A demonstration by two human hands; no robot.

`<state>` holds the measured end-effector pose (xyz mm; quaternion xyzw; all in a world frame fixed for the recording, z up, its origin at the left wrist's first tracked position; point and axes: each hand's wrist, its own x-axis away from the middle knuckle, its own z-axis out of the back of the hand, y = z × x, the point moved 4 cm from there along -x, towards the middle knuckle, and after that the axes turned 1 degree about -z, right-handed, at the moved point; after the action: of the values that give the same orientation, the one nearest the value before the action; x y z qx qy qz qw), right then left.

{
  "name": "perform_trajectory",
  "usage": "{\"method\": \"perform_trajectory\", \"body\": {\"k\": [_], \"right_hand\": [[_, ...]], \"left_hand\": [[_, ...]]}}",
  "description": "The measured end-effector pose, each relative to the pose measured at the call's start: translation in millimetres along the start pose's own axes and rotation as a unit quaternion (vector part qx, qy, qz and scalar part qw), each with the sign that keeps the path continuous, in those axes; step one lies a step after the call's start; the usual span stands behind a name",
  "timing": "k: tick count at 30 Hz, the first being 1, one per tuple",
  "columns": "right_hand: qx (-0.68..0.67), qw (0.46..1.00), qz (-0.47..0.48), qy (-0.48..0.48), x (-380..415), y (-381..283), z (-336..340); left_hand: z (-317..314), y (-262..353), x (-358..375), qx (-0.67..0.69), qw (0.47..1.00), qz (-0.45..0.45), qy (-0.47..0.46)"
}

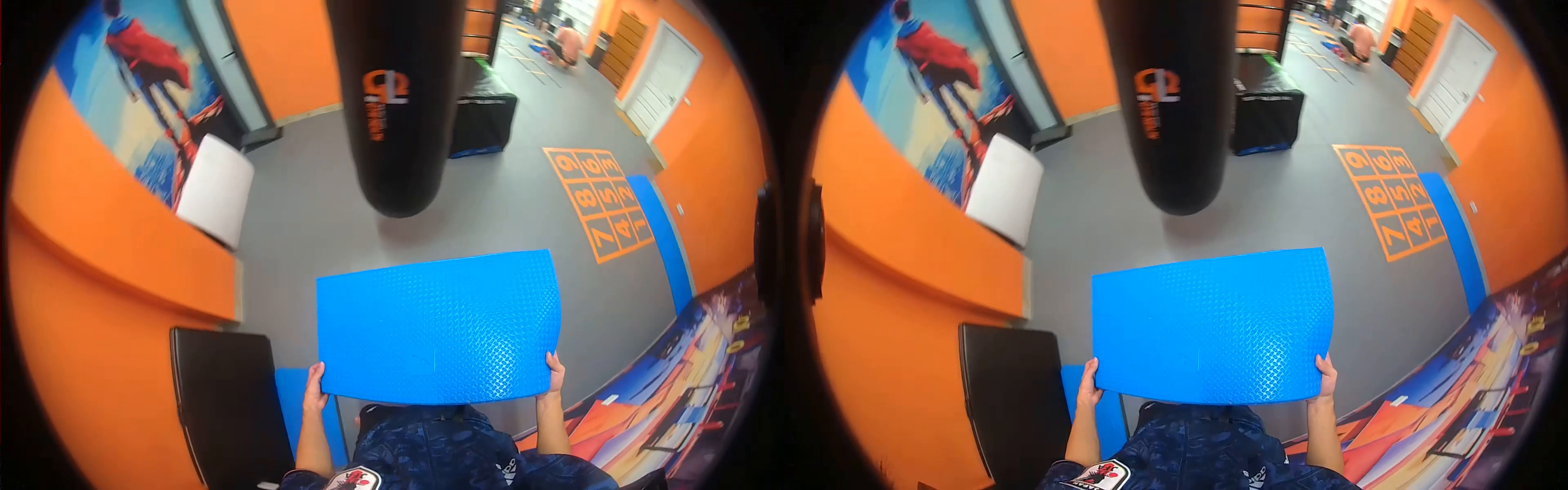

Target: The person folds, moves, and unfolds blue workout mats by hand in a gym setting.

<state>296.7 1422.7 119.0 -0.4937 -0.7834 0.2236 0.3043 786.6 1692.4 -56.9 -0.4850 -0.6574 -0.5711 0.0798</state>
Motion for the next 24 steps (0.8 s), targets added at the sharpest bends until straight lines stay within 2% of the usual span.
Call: {"method": "perform_trajectory", "body": {"k": [3, 8, 16, 24], "right_hand": [[0.0, 0.996, 0.072, 0.045, -6, -47, 46], [0.0, 0.979, 0.167, 0.118, 13, -112, 80], [-0.01, 0.94, 0.264, 0.215, 25, -161, 114], [-0.013, 0.879, 0.352, 0.32, -29, -187, 105]], "left_hand": [[-93, -9, -56, -0.074, 0.996, -0.028, -0.046], [-221, -20, -98, -0.156, 0.977, -0.108, -0.1], [-407, -36, -148, -0.224, 0.945, -0.043, -0.235], [-563, -53, -233, -0.258, 0.91, -0.004, -0.326]]}}
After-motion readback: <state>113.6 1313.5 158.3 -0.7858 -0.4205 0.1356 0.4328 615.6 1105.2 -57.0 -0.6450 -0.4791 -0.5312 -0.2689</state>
